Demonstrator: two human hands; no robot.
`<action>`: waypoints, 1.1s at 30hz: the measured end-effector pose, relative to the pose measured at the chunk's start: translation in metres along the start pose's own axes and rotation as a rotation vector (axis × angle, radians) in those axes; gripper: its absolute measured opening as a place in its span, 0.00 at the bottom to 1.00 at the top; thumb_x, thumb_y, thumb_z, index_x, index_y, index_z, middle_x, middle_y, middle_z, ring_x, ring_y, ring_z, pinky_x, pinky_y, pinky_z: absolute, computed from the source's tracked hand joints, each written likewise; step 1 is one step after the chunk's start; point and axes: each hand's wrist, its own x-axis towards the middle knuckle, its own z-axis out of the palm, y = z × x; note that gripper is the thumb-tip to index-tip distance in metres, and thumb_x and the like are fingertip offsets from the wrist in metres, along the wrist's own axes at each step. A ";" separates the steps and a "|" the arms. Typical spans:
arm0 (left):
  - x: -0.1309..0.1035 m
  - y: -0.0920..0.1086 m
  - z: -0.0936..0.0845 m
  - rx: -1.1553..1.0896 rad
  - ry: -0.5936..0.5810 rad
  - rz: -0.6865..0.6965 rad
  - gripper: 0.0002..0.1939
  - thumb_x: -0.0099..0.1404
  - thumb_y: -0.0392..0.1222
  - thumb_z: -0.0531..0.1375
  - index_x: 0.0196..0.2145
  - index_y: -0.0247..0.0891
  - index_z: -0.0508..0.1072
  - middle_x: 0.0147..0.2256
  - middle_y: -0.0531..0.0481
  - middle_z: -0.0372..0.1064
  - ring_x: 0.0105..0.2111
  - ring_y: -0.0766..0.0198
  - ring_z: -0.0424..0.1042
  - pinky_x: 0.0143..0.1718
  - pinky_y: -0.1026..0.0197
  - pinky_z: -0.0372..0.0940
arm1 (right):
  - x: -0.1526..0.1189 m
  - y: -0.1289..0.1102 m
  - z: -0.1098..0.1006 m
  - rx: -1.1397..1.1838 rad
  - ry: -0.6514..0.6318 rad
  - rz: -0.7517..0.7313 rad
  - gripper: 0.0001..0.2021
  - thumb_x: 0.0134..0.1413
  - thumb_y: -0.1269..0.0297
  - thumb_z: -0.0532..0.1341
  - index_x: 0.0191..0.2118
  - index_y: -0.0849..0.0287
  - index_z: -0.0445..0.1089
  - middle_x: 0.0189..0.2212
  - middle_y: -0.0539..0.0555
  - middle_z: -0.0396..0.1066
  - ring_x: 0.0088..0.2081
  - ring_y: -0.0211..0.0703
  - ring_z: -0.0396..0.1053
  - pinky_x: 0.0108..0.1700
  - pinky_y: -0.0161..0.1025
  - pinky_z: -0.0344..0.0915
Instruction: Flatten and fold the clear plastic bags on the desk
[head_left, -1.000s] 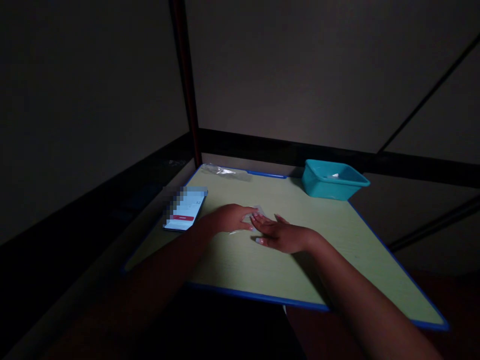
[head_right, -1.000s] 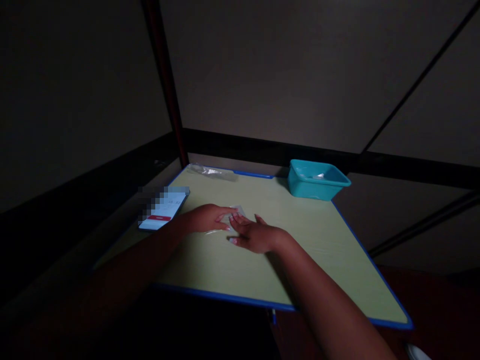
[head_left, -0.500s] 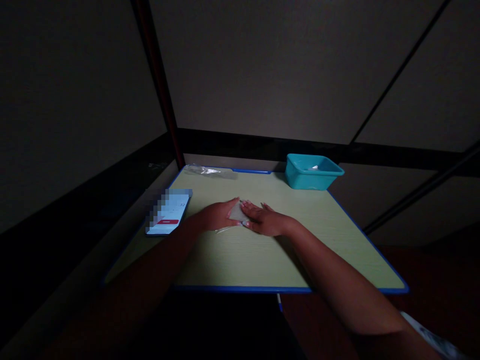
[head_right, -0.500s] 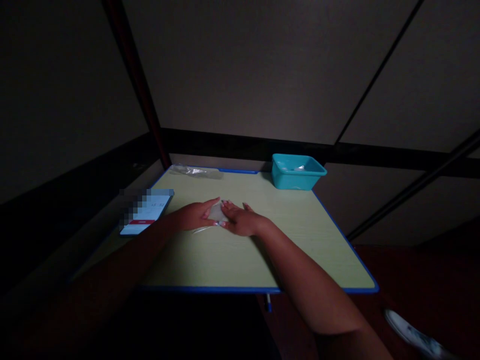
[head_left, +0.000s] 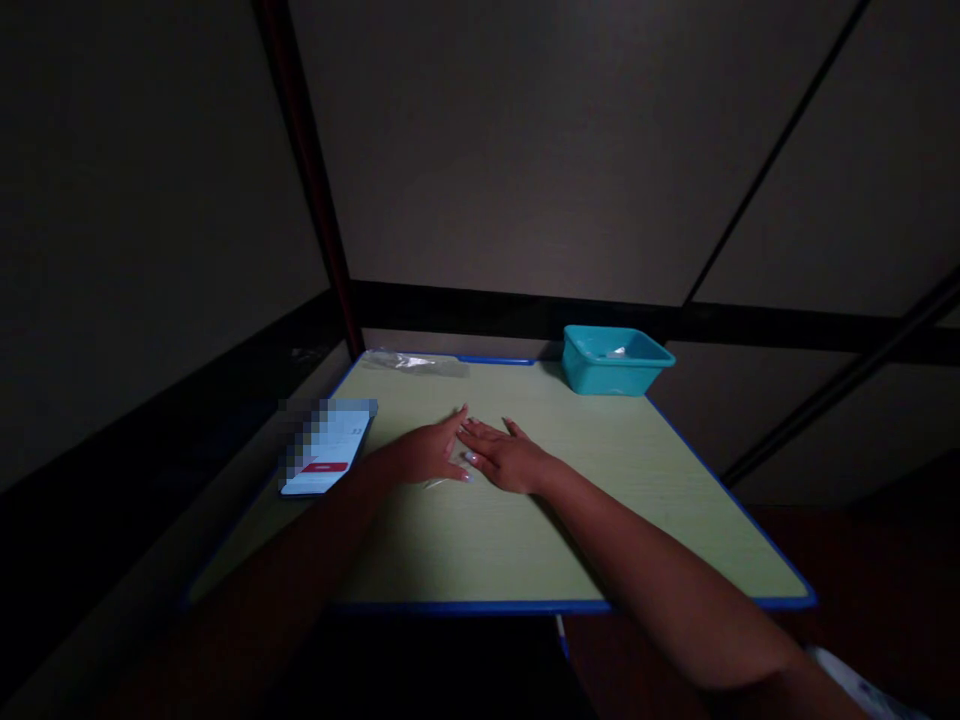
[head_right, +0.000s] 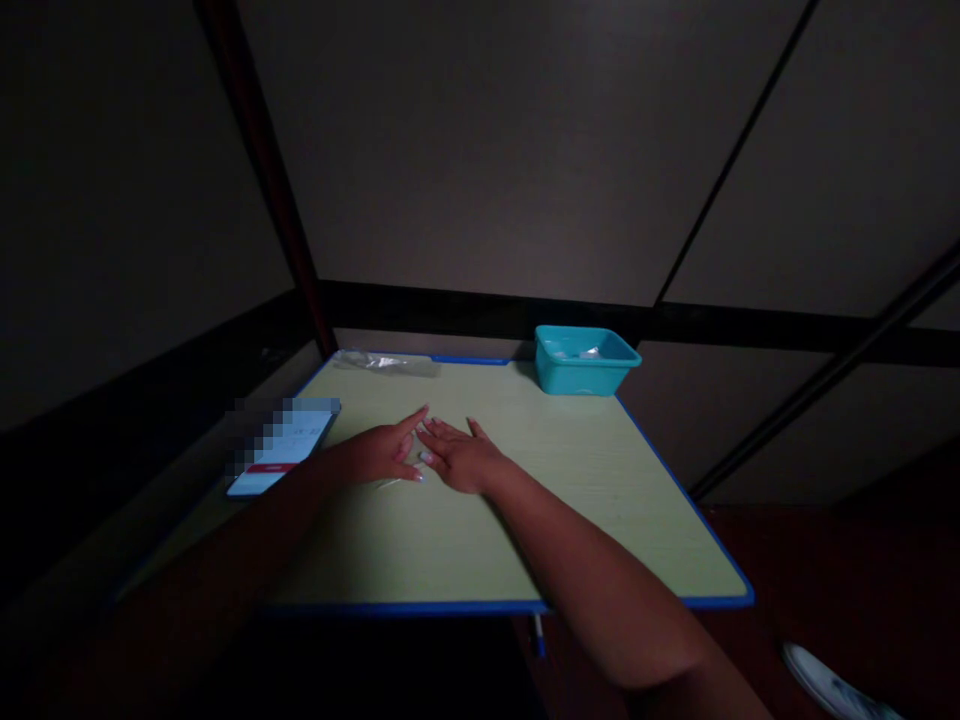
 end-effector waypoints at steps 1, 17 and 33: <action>0.000 0.002 -0.001 -0.007 -0.019 -0.016 0.55 0.52 0.46 0.65 0.64 0.26 0.34 0.23 0.59 0.60 0.23 0.67 0.60 0.26 0.65 0.54 | 0.000 0.001 0.000 0.002 0.006 0.010 0.26 0.64 0.56 0.43 0.65 0.51 0.41 0.65 0.55 0.39 0.65 0.45 0.38 0.59 0.65 0.34; -0.002 0.011 -0.005 -0.215 0.159 0.010 0.45 0.56 0.50 0.60 0.63 0.32 0.43 0.22 0.59 0.60 0.21 0.68 0.59 0.24 0.66 0.53 | -0.002 0.009 -0.002 0.004 0.067 0.175 0.31 0.62 0.51 0.42 0.66 0.59 0.36 0.66 0.58 0.31 0.66 0.48 0.30 0.58 0.68 0.28; 0.016 0.005 0.011 -0.742 0.323 -0.072 0.25 0.64 0.63 0.44 0.33 0.37 0.61 0.17 0.58 0.60 0.15 0.70 0.60 0.17 0.68 0.57 | -0.021 -0.021 -0.012 -0.009 -0.219 0.055 0.36 0.58 0.40 0.44 0.66 0.54 0.36 0.65 0.62 0.24 0.65 0.54 0.23 0.56 0.68 0.24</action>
